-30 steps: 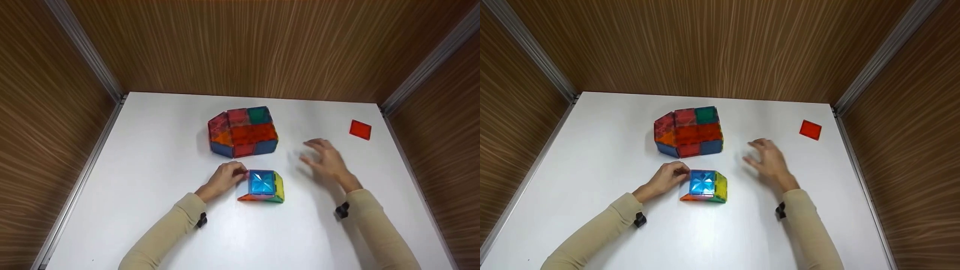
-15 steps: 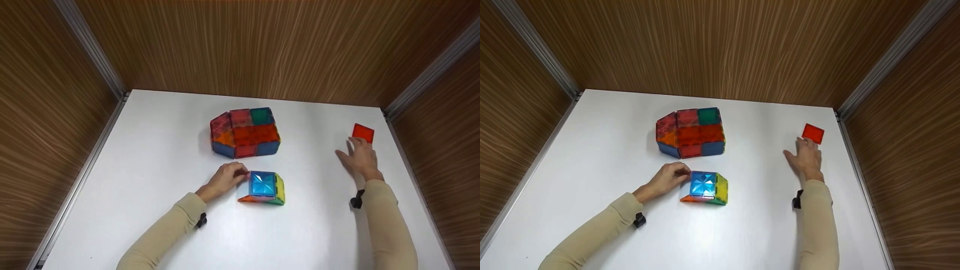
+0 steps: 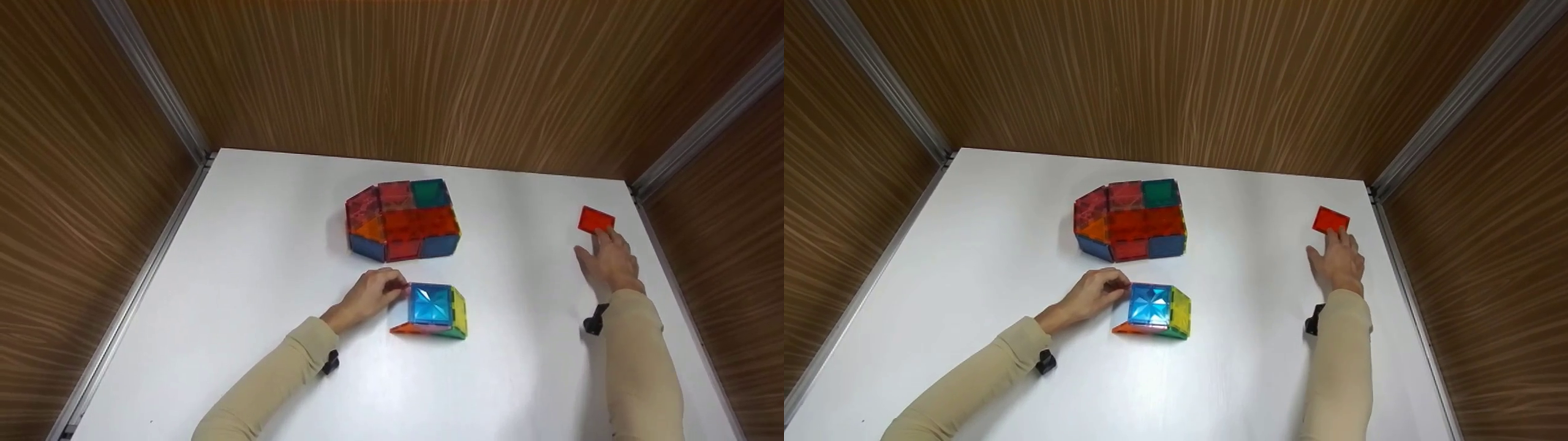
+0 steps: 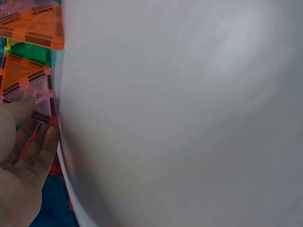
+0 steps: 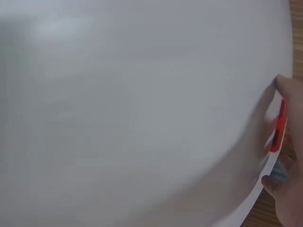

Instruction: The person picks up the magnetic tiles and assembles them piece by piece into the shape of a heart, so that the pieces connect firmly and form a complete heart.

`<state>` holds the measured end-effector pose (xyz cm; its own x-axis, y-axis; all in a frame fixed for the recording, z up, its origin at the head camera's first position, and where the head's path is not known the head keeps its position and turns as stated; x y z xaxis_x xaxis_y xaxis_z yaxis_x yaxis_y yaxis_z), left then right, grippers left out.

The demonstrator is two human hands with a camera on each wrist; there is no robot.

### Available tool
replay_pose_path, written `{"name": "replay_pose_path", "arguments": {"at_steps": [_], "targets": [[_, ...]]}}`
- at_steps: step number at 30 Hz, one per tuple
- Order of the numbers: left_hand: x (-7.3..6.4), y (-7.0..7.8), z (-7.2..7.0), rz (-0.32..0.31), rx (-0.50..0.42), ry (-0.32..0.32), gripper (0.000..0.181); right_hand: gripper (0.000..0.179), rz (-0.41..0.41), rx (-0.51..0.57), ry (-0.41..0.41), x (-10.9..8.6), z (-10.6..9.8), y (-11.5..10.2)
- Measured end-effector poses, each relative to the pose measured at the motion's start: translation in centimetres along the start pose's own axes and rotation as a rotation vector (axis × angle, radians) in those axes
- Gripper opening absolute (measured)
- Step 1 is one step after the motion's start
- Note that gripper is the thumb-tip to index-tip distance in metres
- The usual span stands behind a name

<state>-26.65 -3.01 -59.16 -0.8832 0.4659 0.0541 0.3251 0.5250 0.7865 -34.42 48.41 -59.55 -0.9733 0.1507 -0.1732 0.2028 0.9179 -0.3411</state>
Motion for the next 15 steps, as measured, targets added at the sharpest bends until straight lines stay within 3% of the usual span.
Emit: {"name": "replay_pose_path", "arguments": {"at_steps": [7, 15], "targets": [[-0.1, -0.2, 0.2, 0.011, 0.007, -0.004, 0.015, 0.078, -0.028, -0.044, -0.039, -0.9, 0.4, -0.6], [-0.1, -0.2, 0.2, 0.007, 0.004, 0.004, 0.015, 0.060, -0.194, -0.169, 0.052, -2.3, 0.8, -3.3]]}}
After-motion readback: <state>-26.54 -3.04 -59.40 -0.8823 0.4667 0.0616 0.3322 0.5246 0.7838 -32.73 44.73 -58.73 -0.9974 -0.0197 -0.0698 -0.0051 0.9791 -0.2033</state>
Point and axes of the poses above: each hand's wrist, its own x-axis towards the middle knuckle, its own z-axis out of the palm, y = z × x, the point moved 7 cm from there along x, towards the middle knuckle, and after that the axes turned 2 degrees about y, right-handed, at the moved point
